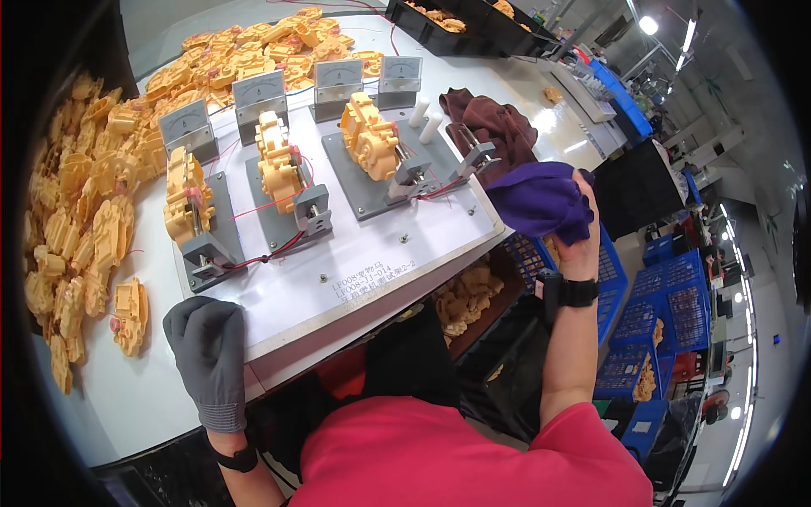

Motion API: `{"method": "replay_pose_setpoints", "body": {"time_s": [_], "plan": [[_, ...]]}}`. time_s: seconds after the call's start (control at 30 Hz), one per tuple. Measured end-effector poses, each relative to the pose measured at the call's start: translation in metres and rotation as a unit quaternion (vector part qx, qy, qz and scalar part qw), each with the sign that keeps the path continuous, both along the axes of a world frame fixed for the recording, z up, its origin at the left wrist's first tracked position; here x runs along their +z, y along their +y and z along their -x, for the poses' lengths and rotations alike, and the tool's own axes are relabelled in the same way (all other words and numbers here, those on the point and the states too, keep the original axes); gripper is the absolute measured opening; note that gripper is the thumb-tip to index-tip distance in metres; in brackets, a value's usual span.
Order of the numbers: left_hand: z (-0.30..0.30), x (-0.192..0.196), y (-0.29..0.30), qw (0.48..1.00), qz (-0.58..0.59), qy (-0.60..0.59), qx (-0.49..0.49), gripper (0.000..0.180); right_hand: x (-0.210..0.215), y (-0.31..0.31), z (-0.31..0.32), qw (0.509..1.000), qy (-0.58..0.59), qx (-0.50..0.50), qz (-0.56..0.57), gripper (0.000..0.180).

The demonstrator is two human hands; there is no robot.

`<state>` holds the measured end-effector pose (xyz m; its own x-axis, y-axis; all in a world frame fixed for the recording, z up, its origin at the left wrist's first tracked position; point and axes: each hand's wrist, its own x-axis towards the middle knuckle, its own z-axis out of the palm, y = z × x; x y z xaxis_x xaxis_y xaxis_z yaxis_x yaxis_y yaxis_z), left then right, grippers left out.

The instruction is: The person places yellow plastic housings into a testing jig on a white workbench, connects red and black wires to terminals, and removes the units after testing. The person repeats this process for multiple units, handling them one at a time.

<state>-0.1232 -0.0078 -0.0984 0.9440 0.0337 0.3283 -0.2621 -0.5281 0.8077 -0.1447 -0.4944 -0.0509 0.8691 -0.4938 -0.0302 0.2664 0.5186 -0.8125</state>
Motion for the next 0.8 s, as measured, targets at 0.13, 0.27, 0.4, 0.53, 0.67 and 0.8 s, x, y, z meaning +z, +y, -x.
{"method": "replay_pose_setpoints", "body": {"time_s": [0.13, 0.27, 0.4, 0.53, 0.67, 0.8], "plan": [[-0.001, -0.001, 0.000, 1.000, 0.006, -0.001, -0.004, 0.014, -0.012, -0.021, 0.004, 0.998, -0.047, 0.031, 0.001, 0.024], [0.000, -0.001, 0.000, 1.000, 0.010, 0.003, 0.002, 0.014, -0.005, 0.005, -0.001, 0.993, -0.094, -0.012, 0.076, 0.033], [-0.001, 0.000, 0.000, 1.000, 0.003, 0.000, -0.001, 0.014, -0.011, -0.008, -0.003, 0.992, -0.117, 0.031, 0.032, 0.036], [-0.001, -0.001, 0.001, 1.000, -0.003, -0.008, -0.006, 0.014, -0.007, 0.003, -0.010, 0.995, -0.063, -0.023, 0.072, 0.029], [0.000, -0.001, 0.000, 1.000, 0.011, 0.000, -0.002, 0.014, -0.011, 0.005, -0.020, 0.964, 0.051, -0.091, 0.247, 0.025], [0.001, 0.000, 0.001, 1.000, 0.006, 0.005, 0.005, 0.014, -0.021, 0.009, -0.043, 0.858, 0.144, 0.011, 0.492, 0.022]]}}
